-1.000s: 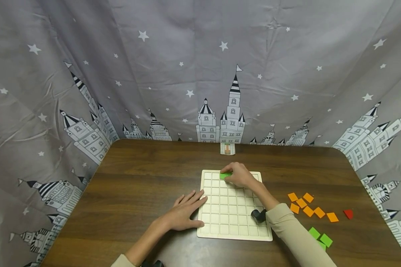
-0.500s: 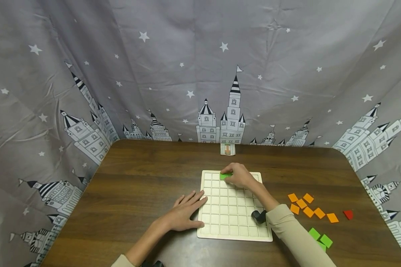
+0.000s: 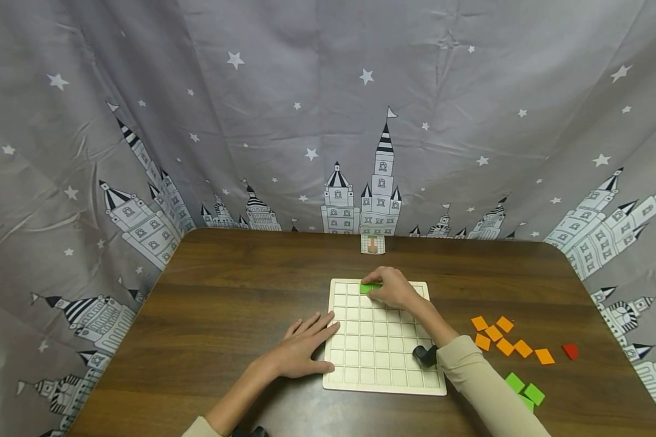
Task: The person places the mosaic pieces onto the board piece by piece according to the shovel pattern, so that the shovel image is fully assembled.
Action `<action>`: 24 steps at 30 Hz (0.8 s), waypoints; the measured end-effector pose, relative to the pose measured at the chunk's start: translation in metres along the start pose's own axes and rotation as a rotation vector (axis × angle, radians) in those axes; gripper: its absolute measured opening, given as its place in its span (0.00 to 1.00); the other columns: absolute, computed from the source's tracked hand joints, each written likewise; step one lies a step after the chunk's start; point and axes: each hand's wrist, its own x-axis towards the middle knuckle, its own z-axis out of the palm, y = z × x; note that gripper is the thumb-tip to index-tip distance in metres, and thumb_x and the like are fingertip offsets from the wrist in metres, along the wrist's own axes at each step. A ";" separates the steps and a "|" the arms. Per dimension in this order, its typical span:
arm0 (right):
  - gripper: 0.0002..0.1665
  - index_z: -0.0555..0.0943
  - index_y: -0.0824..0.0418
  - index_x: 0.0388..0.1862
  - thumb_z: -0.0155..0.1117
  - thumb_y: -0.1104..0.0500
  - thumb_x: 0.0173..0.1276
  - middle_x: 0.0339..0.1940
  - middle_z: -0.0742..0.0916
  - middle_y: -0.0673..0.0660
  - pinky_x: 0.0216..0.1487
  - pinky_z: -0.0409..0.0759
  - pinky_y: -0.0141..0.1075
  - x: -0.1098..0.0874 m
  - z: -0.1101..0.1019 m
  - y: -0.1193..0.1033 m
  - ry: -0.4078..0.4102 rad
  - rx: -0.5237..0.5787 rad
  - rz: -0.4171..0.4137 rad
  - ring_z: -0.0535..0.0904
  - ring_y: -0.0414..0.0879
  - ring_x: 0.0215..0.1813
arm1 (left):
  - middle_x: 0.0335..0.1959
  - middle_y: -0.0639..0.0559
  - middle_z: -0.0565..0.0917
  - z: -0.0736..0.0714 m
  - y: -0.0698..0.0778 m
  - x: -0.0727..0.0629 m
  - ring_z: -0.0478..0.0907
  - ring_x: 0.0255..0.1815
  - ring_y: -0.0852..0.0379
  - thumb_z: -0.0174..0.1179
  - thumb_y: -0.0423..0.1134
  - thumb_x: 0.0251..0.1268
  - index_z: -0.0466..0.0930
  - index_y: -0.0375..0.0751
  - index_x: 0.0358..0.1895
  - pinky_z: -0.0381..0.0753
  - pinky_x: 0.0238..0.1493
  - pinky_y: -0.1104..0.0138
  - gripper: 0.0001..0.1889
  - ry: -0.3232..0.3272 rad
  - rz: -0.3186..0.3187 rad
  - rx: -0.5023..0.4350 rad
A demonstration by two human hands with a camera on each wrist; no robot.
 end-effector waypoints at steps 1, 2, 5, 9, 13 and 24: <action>0.16 0.89 0.61 0.48 0.71 0.68 0.60 0.48 0.87 0.56 0.56 0.77 0.49 0.000 0.000 0.001 0.002 0.002 -0.001 0.81 0.56 0.55 | 0.81 0.44 0.51 0.000 0.000 0.000 0.43 0.80 0.38 0.63 0.53 0.68 0.57 0.41 0.79 0.40 0.70 0.35 0.42 0.000 0.000 0.001; 0.16 0.89 0.61 0.48 0.71 0.68 0.60 0.48 0.87 0.56 0.56 0.78 0.49 0.000 0.000 0.002 0.005 0.000 -0.008 0.81 0.56 0.54 | 0.81 0.44 0.51 0.000 0.000 0.000 0.43 0.80 0.38 0.63 0.53 0.68 0.57 0.41 0.79 0.40 0.70 0.35 0.42 0.000 0.000 0.002; 0.16 0.88 0.61 0.48 0.73 0.66 0.60 0.47 0.87 0.55 0.55 0.78 0.47 -0.001 0.000 0.006 0.016 -0.005 -0.023 0.81 0.54 0.53 | 0.81 0.44 0.51 0.001 0.000 0.000 0.43 0.79 0.38 0.63 0.53 0.68 0.58 0.41 0.79 0.40 0.70 0.35 0.42 0.002 -0.001 0.003; 0.16 0.88 0.62 0.48 0.74 0.65 0.60 0.48 0.86 0.55 0.53 0.79 0.45 -0.005 -0.005 0.009 0.038 0.031 -0.030 0.81 0.52 0.51 | 0.80 0.44 0.52 0.000 0.001 0.000 0.43 0.79 0.38 0.64 0.53 0.67 0.58 0.41 0.78 0.40 0.70 0.35 0.41 0.004 -0.004 -0.002; 0.17 0.88 0.62 0.50 0.74 0.64 0.61 0.50 0.86 0.56 0.54 0.78 0.48 -0.012 -0.013 0.010 0.067 0.059 -0.032 0.80 0.55 0.54 | 0.80 0.44 0.52 0.000 0.001 0.001 0.43 0.80 0.38 0.64 0.53 0.67 0.58 0.41 0.78 0.40 0.70 0.35 0.42 0.005 -0.004 -0.004; 0.18 0.85 0.66 0.54 0.70 0.63 0.65 0.55 0.84 0.62 0.59 0.73 0.58 -0.045 -0.048 0.024 0.138 0.106 -0.028 0.75 0.63 0.63 | 0.80 0.43 0.51 0.000 0.001 0.001 0.43 0.79 0.38 0.64 0.52 0.67 0.58 0.40 0.78 0.40 0.70 0.35 0.42 0.008 0.001 -0.002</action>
